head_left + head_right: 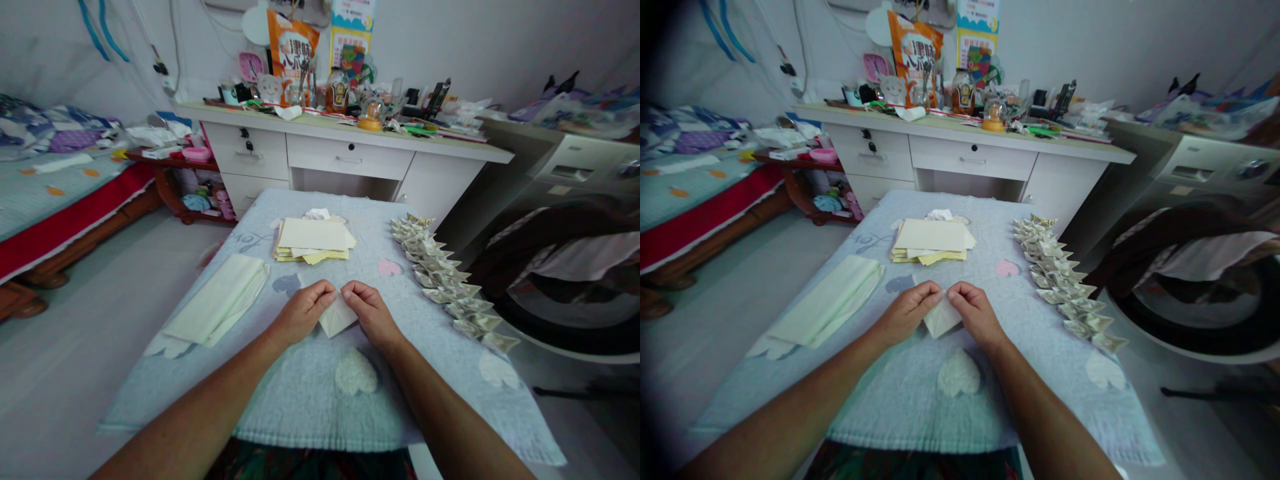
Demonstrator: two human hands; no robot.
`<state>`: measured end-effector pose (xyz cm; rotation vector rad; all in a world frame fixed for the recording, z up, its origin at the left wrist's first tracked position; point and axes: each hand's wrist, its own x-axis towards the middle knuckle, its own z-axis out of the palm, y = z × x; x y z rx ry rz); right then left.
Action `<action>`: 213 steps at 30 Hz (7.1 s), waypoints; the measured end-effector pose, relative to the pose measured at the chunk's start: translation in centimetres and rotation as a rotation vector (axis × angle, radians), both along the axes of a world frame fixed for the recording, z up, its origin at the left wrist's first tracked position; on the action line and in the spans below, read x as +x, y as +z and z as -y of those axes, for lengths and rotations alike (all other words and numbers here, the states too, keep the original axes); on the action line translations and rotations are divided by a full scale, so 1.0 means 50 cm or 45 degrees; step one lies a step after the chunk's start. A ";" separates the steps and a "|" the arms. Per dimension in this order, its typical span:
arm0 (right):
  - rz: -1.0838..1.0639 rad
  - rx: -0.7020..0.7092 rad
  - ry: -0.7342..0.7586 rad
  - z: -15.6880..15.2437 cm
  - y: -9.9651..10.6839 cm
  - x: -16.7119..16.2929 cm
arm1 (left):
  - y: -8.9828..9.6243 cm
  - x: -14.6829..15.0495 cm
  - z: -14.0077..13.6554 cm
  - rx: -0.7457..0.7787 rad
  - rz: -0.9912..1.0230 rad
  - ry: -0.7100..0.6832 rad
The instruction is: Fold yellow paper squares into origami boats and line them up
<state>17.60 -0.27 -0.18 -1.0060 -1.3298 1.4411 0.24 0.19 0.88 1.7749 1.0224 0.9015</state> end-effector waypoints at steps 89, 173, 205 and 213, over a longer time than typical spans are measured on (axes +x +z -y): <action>0.301 0.225 0.062 -0.002 -0.008 0.004 | -0.014 0.008 -0.001 -0.049 0.061 0.022; 1.268 0.827 0.047 -0.005 -0.010 0.038 | -0.033 -0.024 -0.029 0.366 -0.492 -0.055; 1.229 0.711 0.352 -0.001 0.010 0.066 | -0.031 -0.025 -0.028 0.404 -0.547 -0.239; 1.228 0.680 0.259 -0.005 0.003 0.060 | -0.020 -0.020 -0.028 0.433 -0.558 -0.251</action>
